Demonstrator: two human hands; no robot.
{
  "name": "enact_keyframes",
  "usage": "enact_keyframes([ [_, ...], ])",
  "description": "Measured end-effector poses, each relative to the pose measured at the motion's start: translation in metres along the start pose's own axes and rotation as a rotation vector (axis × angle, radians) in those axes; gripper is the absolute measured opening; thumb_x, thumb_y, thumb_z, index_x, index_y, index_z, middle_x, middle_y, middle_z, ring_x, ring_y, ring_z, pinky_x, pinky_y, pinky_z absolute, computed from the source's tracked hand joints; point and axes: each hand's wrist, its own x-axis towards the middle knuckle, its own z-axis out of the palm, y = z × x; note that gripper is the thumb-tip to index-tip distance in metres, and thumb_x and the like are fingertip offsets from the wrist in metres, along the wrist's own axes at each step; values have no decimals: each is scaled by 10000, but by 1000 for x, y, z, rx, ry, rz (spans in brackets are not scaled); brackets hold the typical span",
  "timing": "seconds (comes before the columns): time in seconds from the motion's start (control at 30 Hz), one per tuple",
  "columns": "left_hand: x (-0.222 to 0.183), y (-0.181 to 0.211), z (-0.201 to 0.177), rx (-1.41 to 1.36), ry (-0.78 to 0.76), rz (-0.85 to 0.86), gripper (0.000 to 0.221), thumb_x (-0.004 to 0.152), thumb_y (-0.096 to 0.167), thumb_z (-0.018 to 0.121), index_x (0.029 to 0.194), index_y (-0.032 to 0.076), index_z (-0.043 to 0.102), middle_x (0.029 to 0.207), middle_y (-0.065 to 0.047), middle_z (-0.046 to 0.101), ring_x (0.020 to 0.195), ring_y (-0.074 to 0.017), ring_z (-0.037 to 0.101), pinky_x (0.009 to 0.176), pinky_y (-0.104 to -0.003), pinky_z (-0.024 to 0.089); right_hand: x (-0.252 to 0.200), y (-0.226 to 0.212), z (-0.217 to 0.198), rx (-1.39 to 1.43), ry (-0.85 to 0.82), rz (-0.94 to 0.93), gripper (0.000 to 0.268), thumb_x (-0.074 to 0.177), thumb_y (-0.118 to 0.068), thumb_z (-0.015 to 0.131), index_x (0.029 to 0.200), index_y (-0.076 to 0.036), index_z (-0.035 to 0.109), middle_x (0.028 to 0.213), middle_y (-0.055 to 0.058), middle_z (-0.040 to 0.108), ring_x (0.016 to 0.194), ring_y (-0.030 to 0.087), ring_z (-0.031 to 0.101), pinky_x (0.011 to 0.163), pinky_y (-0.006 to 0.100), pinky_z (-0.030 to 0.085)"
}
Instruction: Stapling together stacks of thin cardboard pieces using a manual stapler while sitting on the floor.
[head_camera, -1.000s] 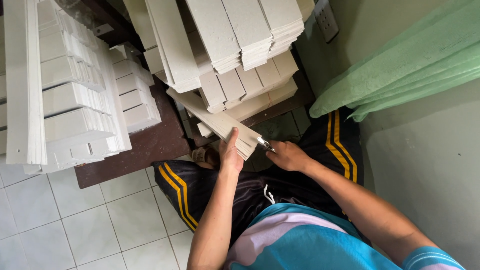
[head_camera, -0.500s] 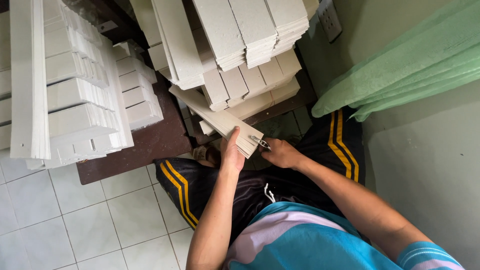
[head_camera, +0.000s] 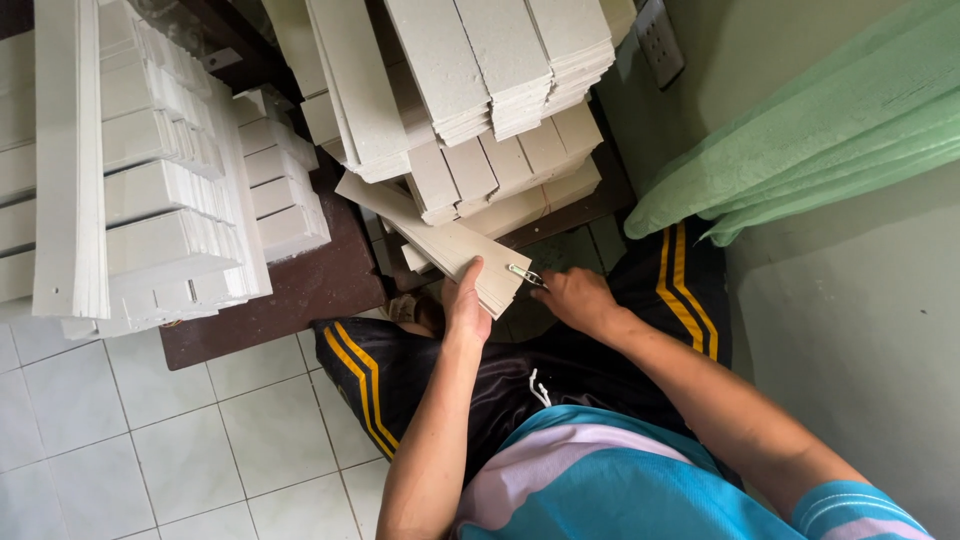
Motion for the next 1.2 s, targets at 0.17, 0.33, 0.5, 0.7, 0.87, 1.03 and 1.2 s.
enact_keyframes([
  [0.17,-13,10,9,-4,-17,-20,624,867,136,801,1405,37,502,1421,-221,536,1388,-321,455,1189,-528,365,-4,4,-14,728,-406,196,581,1026,-365,477,1473,3,441,893,266,750,466,265,675,491,384,598],
  [0.33,-16,22,5,-84,-148,-71,637,940,190,714,1500,86,427,1598,-207,353,1509,-360,274,1237,-566,238,-15,-2,-52,570,-389,202,500,1024,-477,490,1219,-51,665,1114,242,730,1019,413,713,820,482,579],
  [0.5,-9,17,-1,-36,-89,-44,614,917,132,741,1465,65,471,1532,-234,452,1455,-367,373,1210,-557,311,-13,0,-33,656,-343,182,409,1003,-383,530,977,6,653,917,259,716,864,417,695,713,468,537],
  [0.7,1,6,-8,-14,-37,-6,601,904,117,762,1437,42,496,1484,-251,501,1418,-366,419,1191,-553,353,-16,-14,-50,759,-332,172,360,980,-329,578,844,3,609,769,218,696,754,307,654,665,426,532],
  [0.87,13,-4,-19,-4,-19,7,592,896,123,783,1427,76,526,1469,-216,528,1403,-350,442,1191,-523,368,-9,-20,-46,769,-313,134,333,968,-335,584,809,-44,618,687,132,673,696,260,652,617,380,535],
  [1.03,8,-1,-11,5,-35,1,589,898,119,781,1429,86,530,1477,-200,526,1403,-334,445,1186,-518,376,-4,-20,-30,809,-340,177,266,902,-343,651,962,-85,678,806,182,703,857,338,706,733,445,561],
  [1.2,23,-6,-17,-9,-53,-18,601,892,117,781,1434,95,522,1485,-184,524,1404,-323,455,1184,-511,378,-3,-25,-27,778,-354,247,225,873,-281,677,1045,-144,727,867,142,740,923,323,727,786,417,578],
])
